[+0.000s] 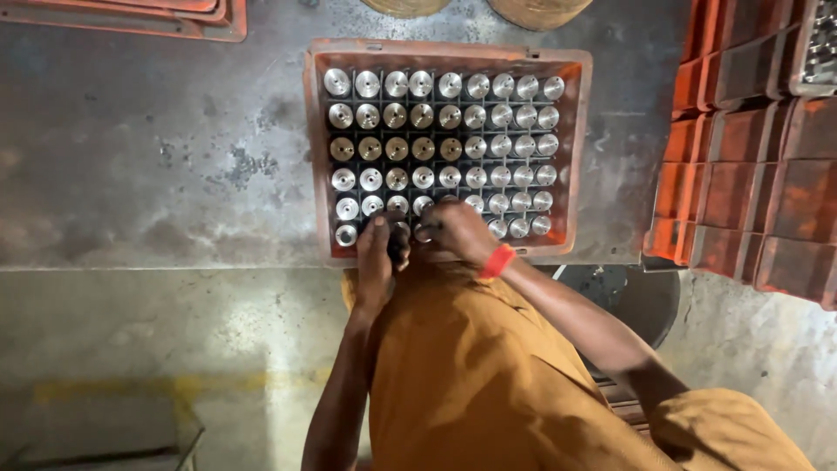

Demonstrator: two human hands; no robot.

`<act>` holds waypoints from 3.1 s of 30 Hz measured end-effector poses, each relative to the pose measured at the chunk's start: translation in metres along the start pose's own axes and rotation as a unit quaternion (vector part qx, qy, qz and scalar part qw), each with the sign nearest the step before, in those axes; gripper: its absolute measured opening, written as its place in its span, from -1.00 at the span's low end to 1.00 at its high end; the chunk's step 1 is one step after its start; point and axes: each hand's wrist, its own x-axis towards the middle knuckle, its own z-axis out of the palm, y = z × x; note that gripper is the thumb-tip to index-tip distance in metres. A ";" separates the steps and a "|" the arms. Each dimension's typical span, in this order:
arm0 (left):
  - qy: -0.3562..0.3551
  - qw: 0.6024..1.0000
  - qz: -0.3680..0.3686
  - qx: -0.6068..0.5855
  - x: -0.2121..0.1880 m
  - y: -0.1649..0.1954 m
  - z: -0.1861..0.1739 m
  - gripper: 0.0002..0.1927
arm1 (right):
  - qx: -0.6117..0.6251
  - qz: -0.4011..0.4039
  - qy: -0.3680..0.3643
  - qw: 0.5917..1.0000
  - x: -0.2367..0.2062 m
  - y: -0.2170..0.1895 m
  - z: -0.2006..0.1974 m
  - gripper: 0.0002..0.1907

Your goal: The person places small metal parts into a red plastic tray, then wipes the parts with a cloth. The person continues to arrange and wipe the parts in the tray.

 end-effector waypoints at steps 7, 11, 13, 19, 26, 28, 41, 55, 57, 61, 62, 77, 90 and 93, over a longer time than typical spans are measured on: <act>-0.120 0.978 0.077 0.155 -0.010 -0.001 0.040 -0.64 | 0.318 -0.004 -0.036 0.947 -0.030 0.005 -0.017 -0.73; -0.028 0.996 -0.045 0.065 -0.010 -0.001 0.048 -0.63 | 0.388 0.156 0.082 0.904 -0.040 0.016 -0.015 -0.76; 0.054 0.991 -0.111 -0.054 -0.011 0.003 0.040 -0.69 | 0.351 0.199 0.093 0.910 -0.045 0.028 -0.018 -0.62; 0.033 0.995 -0.073 -0.065 -0.016 0.004 0.011 -0.75 | 0.035 -0.069 0.065 0.995 -0.037 0.058 0.002 -0.88; -0.025 0.998 -0.047 -0.017 -0.002 -0.002 0.018 -0.65 | -0.060 -0.006 -0.002 0.998 -0.006 0.049 0.007 -0.82; -0.067 0.996 -0.055 0.025 -0.001 -0.002 0.026 -0.63 | -0.027 0.005 -0.005 1.000 -0.017 0.040 -0.011 -0.77; -0.001 0.977 -0.202 -0.062 -0.009 -0.007 0.057 -0.66 | 0.330 0.086 0.102 0.935 -0.067 0.056 -0.034 -0.77; -0.074 0.990 -0.095 0.069 -0.001 -0.008 0.055 -0.64 | 0.007 0.028 0.061 0.998 -0.047 0.027 -0.047 -0.87; -0.082 0.982 -0.077 0.151 0.000 -0.009 0.060 -0.61 | 0.070 0.018 0.113 0.991 -0.052 0.028 -0.052 -0.82; -0.153 0.958 -0.010 0.243 -0.002 -0.022 0.070 -0.49 | 0.192 0.036 0.100 0.976 -0.066 0.032 -0.049 -0.63; -0.191 0.952 0.013 0.237 -0.002 -0.026 0.072 -0.47 | 0.235 0.020 0.093 0.967 -0.069 0.033 -0.047 -0.66; 0.000 0.992 -0.115 0.047 0.005 -0.033 0.051 -0.70 | 0.029 -0.014 0.092 0.995 -0.075 0.077 -0.057 -0.88; -0.140 0.931 -0.109 0.319 0.002 -0.032 0.100 -0.56 | 0.308 0.081 0.048 0.947 -0.089 0.068 -0.061 -0.64; -0.158 0.937 -0.138 0.281 0.004 -0.037 0.114 -0.59 | 0.373 0.098 0.046 0.922 -0.100 0.066 -0.059 -0.69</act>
